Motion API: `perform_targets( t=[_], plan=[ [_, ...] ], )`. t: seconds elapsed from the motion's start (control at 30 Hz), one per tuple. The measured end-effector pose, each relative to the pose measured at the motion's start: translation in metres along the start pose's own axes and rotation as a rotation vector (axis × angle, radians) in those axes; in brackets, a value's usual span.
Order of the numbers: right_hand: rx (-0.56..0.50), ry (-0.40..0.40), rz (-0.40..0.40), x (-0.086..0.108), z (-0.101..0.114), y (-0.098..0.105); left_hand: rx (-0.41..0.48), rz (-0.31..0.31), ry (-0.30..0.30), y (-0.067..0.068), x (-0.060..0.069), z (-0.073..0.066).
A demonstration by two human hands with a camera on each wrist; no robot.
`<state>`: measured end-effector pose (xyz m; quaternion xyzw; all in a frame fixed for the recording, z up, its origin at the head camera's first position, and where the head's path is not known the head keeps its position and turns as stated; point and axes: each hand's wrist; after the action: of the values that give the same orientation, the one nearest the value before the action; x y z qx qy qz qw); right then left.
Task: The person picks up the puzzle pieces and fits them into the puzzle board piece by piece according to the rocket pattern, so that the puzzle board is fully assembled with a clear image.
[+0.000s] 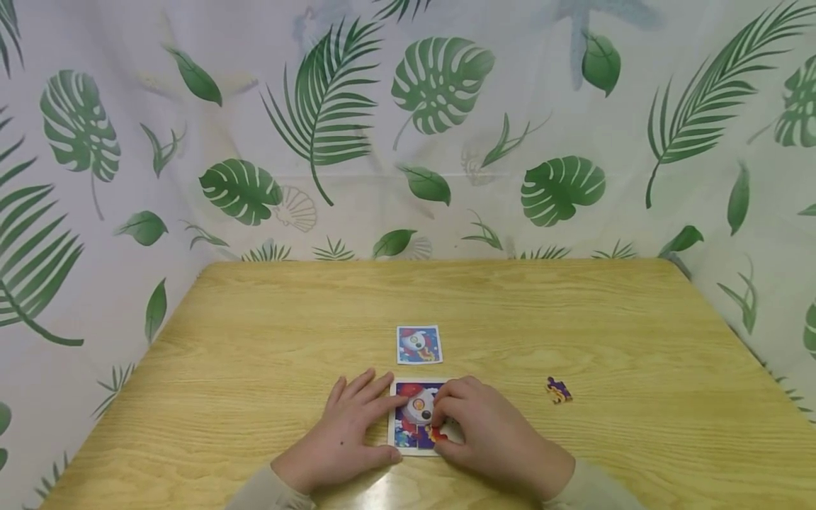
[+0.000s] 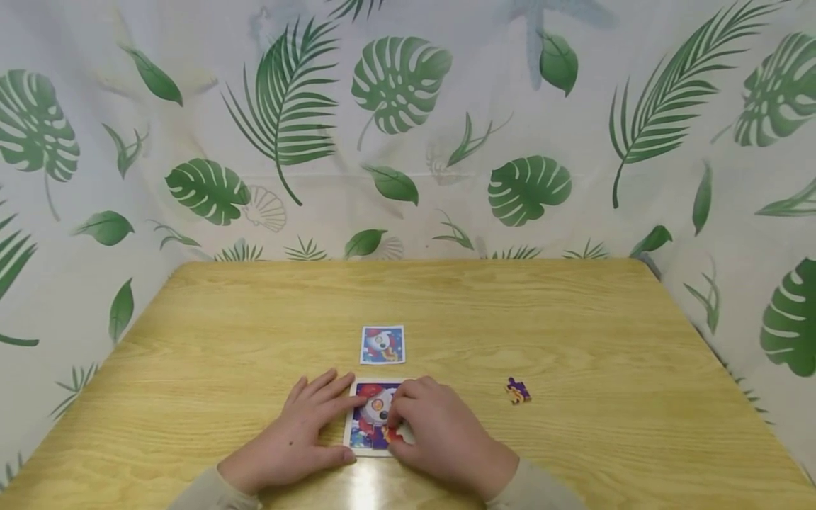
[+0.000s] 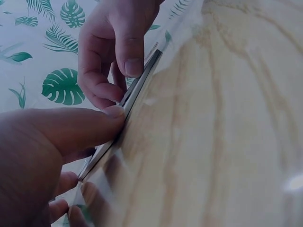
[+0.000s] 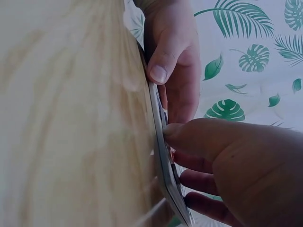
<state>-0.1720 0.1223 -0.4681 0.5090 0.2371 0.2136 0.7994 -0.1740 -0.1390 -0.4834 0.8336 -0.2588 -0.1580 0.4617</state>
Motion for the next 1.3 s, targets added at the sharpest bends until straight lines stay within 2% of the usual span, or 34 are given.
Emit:
perform_targets(
  t=[0.23,0.4,0.5,0.63,0.8,1.03,1.17,1.3],
  plan=[
    [0.003,0.010,-0.022,0.001,0.000,-0.001,-0.008,-0.004,-0.060,0.000,0.001,0.001],
    [-0.070,0.023,-0.001,0.003,-0.004,0.001,-0.013,0.024,-0.129,0.000,0.004,0.003],
    [-0.130,0.076,0.019,0.006,-0.010,0.004,-0.019,0.031,-0.160,-0.001,0.006,0.004],
    [-0.152,0.185,0.010,0.010,-0.017,0.007,-0.022,0.045,-0.181,0.000,0.007,0.005],
    [-0.148,0.243,-0.002,0.010,-0.020,0.010,-0.029,0.076,-0.183,0.003,0.005,0.003],
    [-0.076,0.243,0.065,0.008,-0.018,0.014,-0.044,0.147,-0.189,0.008,0.005,-0.002],
    [-0.064,0.251,0.073,0.008,-0.020,0.014,-0.075,0.149,-0.179,0.009,0.006,-0.004],
    [-0.091,0.251,0.067,0.008,-0.022,0.013,-0.077,0.125,-0.160,0.007,0.005,-0.005]
  ],
)
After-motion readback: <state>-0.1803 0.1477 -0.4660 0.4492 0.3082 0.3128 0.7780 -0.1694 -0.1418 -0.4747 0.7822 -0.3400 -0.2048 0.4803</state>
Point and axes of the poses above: each hand's wrist, its own x-axis away from the middle knuckle, its own y-axis out of the back of the hand, z = x × y, and after that the axes turned 1 degree about -z, right-handed
